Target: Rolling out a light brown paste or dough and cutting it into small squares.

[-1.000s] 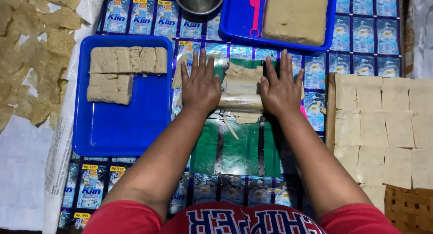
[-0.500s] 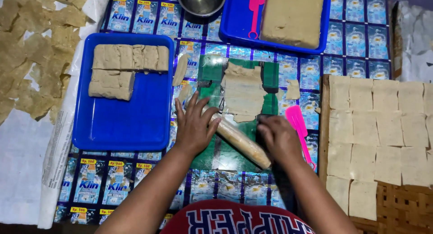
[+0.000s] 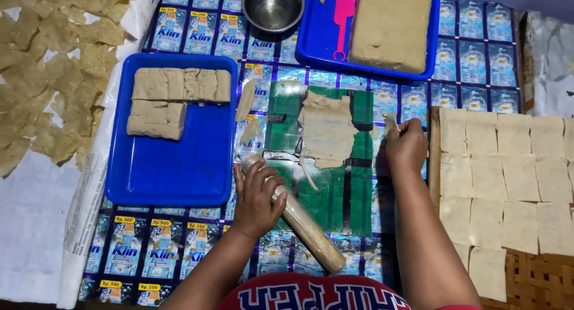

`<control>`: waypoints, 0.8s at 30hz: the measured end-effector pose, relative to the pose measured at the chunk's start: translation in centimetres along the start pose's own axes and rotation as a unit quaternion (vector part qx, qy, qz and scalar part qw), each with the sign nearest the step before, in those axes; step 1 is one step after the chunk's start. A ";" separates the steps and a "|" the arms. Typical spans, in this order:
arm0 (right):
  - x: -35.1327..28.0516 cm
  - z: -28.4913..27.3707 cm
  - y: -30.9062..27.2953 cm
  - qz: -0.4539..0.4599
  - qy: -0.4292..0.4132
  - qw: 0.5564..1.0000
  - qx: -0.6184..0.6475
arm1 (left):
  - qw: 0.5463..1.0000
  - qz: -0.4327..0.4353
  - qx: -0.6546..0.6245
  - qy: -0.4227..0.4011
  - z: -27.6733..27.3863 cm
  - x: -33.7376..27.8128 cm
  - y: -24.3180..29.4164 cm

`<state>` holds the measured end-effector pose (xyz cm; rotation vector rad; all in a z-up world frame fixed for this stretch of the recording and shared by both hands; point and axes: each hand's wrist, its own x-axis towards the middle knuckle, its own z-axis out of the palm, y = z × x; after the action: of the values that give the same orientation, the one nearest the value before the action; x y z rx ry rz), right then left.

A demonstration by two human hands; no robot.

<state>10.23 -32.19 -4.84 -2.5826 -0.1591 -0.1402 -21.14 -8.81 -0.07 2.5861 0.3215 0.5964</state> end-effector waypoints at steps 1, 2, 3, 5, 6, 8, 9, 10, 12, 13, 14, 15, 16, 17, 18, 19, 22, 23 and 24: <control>-0.5 -1.6 -2.1 -0.001 0.000 1.000 0.000 | 1.000 -0.001 0.000 0.001 0.0 0.1 -0.1; -1.1 -3.2 -4.2 -0.011 -0.018 0.999 0.026 | 1.000 0.006 0.005 0.012 0.0 0.1 -0.1; -1.6 -4.8 -6.3 -0.022 -0.035 0.998 0.051 | 1.000 0.012 0.011 0.024 0.1 0.0 -0.1; -1.6 -3.6 -7.4 -0.029 -0.070 0.995 0.065 | 1.000 0.011 0.009 0.025 0.0 0.0 0.0; -1.6 -3.1 -8.0 -0.034 -0.099 0.991 0.081 | 0.999 0.014 0.007 0.028 0.0 0.2 0.0; -2.4 -1.2 -9.8 -0.029 -0.140 0.981 0.131 | 0.999 0.013 0.007 0.031 0.2 0.0 0.0; -2.7 -0.3 -10.7 -0.023 -0.178 0.967 0.181 | 0.999 0.015 0.007 0.036 0.3 0.0 -0.1; -3.4 -0.2 -12.3 -0.023 -0.180 0.967 0.182 | 0.999 0.013 0.007 0.035 0.3 0.0 -0.1; -4.8 0.1 -15.3 0.011 -0.217 0.918 0.333 | 0.999 0.013 0.006 0.039 0.4 -0.1 -0.1; -6.1 1.1 -15.6 0.012 -0.217 0.917 0.333 | 0.999 0.013 0.006 0.038 0.4 0.0 -0.2; -7.4 2.1 -15.7 0.027 -0.215 0.933 0.286 | 0.999 0.015 0.009 0.041 0.4 0.0 -0.2; -8.8 3.1 -15.9 0.041 -0.212 0.947 0.238 | 0.999 0.018 0.012 0.044 0.3 0.1 -0.2; -9.7 3.5 -15.7 0.039 -0.213 0.947 0.238 | 0.999 0.016 0.013 0.046 0.3 0.1 -0.2; -10.7 3.9 -15.5 0.049 -0.220 0.949 0.222 | 0.999 0.015 0.013 0.045 0.2 0.2 -0.2; -11.8 4.2 -15.1 0.060 -0.227 0.950 0.204 | 0.999 0.014 0.014 0.043 0.1 0.0 0.0; -11.8 3.3 -15.7 0.059 -0.229 0.950 0.204 | 0.999 0.012 0.014 0.043 0.1 0.1 -0.1; -12.3 1.5 -16.3 0.075 -0.237 0.930 0.270 | 0.999 0.012 0.001 0.035 0.0 -0.1 -0.1; -12.5 1.7 -16.0 0.062 -0.234 0.940 0.239 | 0.999 0.012 -0.001 0.032 0.0 -0.2 0.1; -12.3 2.0 -15.9 0.046 -0.228 0.949 0.211 | 0.999 0.015 -0.001 0.033 -0.1 0.1 -0.1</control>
<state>-4.04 -18.70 0.01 -2.1466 -0.2097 0.4797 -21.11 -8.66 -0.03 2.5783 0.3033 0.6932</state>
